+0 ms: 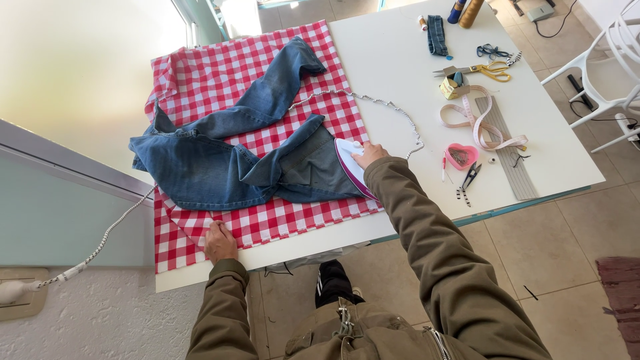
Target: The person irons a pair of blue jeans laid on a red-and-white checkered cloth on a white table. They use a white and pink iron, moving it back and forth over the denim while holding the fabric with the other hand. The person adjusts the jeans and the cloth during the process.
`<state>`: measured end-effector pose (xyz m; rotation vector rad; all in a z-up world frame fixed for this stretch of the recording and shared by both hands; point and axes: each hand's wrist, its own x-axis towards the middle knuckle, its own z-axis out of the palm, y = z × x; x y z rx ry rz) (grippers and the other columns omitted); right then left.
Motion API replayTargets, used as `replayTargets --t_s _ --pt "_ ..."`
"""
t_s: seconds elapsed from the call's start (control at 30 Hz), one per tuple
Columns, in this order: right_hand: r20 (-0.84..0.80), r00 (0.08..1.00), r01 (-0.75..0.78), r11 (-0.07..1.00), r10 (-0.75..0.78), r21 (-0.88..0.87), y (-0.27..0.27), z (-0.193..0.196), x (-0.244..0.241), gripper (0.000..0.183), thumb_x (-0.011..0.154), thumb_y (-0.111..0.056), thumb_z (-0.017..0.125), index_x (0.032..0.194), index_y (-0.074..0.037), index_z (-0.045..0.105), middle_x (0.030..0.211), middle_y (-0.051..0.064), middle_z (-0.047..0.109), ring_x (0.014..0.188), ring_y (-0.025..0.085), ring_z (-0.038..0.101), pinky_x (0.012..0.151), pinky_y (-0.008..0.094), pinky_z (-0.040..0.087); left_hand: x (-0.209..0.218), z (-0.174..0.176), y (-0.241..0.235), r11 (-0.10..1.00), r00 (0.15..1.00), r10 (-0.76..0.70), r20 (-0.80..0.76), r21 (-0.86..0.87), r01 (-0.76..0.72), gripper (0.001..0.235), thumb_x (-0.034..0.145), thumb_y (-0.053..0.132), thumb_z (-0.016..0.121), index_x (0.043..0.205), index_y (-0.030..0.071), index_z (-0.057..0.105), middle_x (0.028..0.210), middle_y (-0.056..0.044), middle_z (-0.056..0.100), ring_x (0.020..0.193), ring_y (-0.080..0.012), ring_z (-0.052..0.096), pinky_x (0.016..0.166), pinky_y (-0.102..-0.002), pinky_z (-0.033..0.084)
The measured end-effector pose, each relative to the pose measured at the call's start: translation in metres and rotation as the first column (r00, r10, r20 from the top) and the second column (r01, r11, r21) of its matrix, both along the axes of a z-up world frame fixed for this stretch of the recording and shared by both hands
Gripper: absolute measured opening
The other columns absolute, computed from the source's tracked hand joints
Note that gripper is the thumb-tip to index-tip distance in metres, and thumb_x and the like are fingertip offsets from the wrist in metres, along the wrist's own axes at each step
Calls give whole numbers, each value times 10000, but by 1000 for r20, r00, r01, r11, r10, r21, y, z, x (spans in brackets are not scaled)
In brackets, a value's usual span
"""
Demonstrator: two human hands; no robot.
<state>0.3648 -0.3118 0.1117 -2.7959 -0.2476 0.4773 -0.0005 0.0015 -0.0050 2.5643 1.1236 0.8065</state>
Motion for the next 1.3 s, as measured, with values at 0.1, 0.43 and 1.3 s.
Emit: replayTargets --t_s 0.1,0.43,1.3 --pt "23 1000 -20 1000 19 25 -3 1 -1 603 912 -520 678 1368 -130 625 1216 191 701 1098 351 709 956 454 562 0 6 -2 1000 1000 -12 11 -1 12 150 1073 171 548 1118 60 638 922 -147 701 866 -318 671 758 -455 555" --pt "15 1000 -22 1000 22 11 -2 -1 1 633 911 -531 678 1392 -127 602 1214 200 694 1105 354 703 963 454 555 0 8 -3 1000 1000 6 -8 -22 -6 156 1070 180 550 1121 64 643 915 -154 695 869 -321 671 772 -458 551" --pt "15 1000 -8 1000 7 12 -2 -5 2 591 920 -517 676 1364 -130 628 1182 182 712 1048 328 730 928 434 577 1 7 -2 1000 1000 -6 12 -6 6 146 1066 165 547 1102 58 641 922 -147 705 875 -315 674 767 -449 554"
